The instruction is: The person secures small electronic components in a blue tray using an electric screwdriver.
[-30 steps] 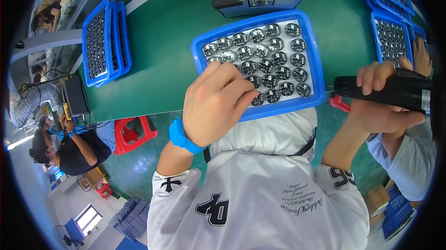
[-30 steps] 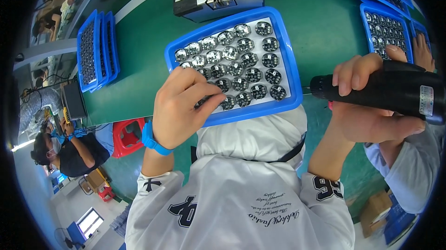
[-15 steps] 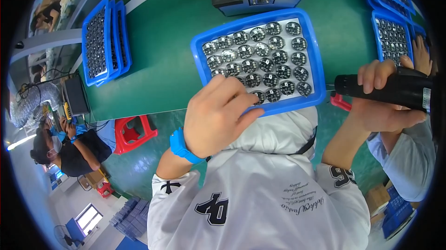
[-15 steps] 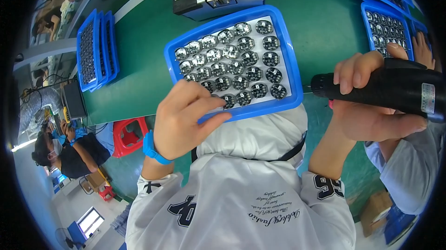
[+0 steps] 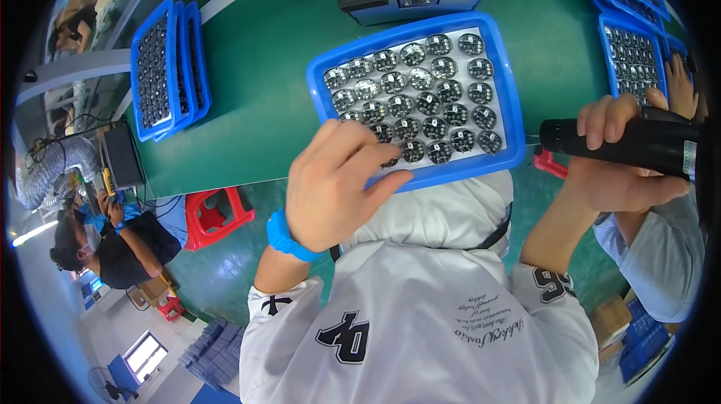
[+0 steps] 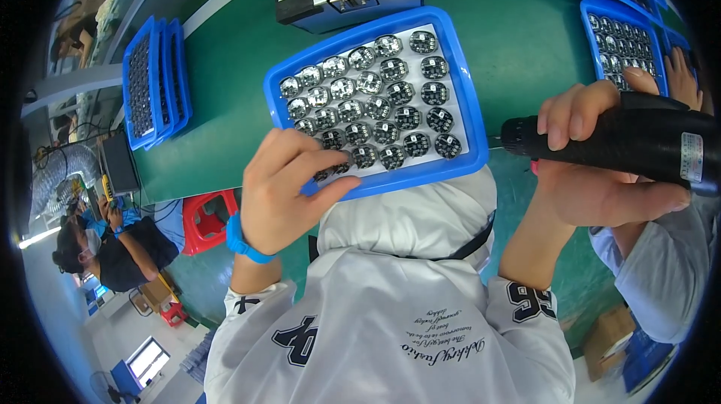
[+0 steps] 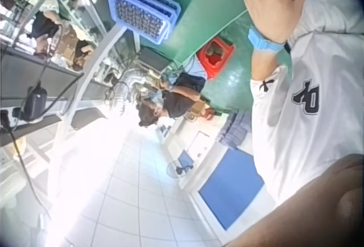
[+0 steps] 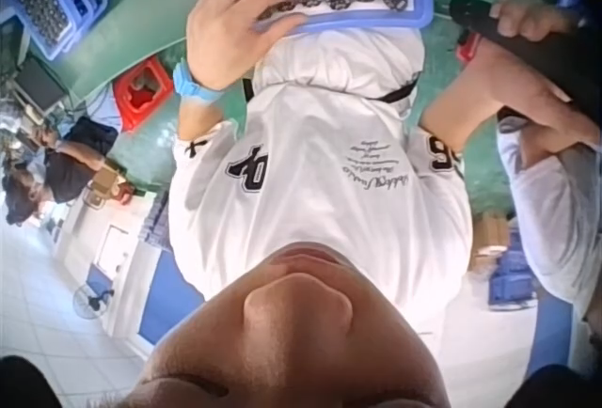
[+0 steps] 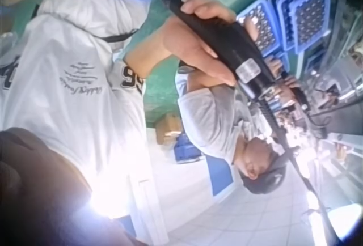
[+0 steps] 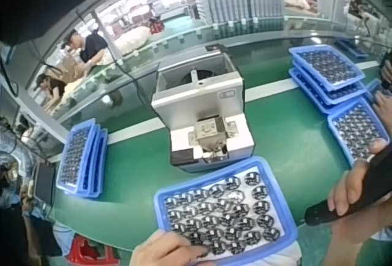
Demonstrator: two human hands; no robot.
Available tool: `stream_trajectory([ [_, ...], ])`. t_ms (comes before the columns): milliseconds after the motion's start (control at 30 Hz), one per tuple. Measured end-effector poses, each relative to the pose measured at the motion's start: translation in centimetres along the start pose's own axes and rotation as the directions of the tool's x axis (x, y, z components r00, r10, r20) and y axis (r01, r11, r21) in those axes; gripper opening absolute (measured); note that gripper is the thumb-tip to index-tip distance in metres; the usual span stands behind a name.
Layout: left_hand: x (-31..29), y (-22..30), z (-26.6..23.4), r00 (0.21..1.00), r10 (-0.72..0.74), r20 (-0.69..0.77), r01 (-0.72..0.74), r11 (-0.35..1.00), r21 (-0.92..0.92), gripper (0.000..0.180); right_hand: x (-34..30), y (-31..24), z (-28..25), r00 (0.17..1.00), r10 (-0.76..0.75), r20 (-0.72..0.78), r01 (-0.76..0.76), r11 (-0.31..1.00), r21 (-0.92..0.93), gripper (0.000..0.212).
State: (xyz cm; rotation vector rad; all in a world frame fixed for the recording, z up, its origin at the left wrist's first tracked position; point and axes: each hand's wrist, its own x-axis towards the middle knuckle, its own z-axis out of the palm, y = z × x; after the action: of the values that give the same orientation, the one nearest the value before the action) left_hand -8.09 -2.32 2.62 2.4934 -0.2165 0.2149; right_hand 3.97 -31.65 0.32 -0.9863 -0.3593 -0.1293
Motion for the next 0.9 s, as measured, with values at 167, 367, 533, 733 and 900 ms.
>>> stream_trajectory([
  [167, -1.3, -0.5, -0.2, 0.998, -0.035, 0.044, 0.032, 0.997, 0.073, 0.023, 0.2, 0.1, -0.2, 0.999, -0.002, 0.039, 0.001, 1.0, 0.02, 0.105],
  [367, -1.4, -0.7, 0.3, 0.999, -0.024, 0.024, 0.023, 0.998, 0.06, 0.022, 0.2, 0.0, -0.3, 0.999, 0.007, 0.037, -0.008, 1.0, 0.014, 0.104],
  [533, -0.2, -0.5, -0.9, 1.0, -0.006, -0.017, 0.007, 1.0, 0.009, 0.024, 0.1, 0.1, 0.0, 1.0, 0.008, 0.014, -0.007, 1.0, -0.012, 0.104],
  [733, 4.1, -1.0, 0.6, 0.985, 0.11, -0.133, -0.102, 0.992, 0.071, 0.028, 0.6, -0.1, -0.3, 0.997, 0.008, 0.08, -0.01, 1.0, 0.018, 0.108],
  [900, 6.2, -1.5, 1.8, 0.985, 0.157, -0.073, -0.142, 0.975, 0.169, 0.013, 0.5, 0.0, -0.6, 0.987, -0.029, 0.158, 0.021, 0.999, 0.05, 0.113],
])
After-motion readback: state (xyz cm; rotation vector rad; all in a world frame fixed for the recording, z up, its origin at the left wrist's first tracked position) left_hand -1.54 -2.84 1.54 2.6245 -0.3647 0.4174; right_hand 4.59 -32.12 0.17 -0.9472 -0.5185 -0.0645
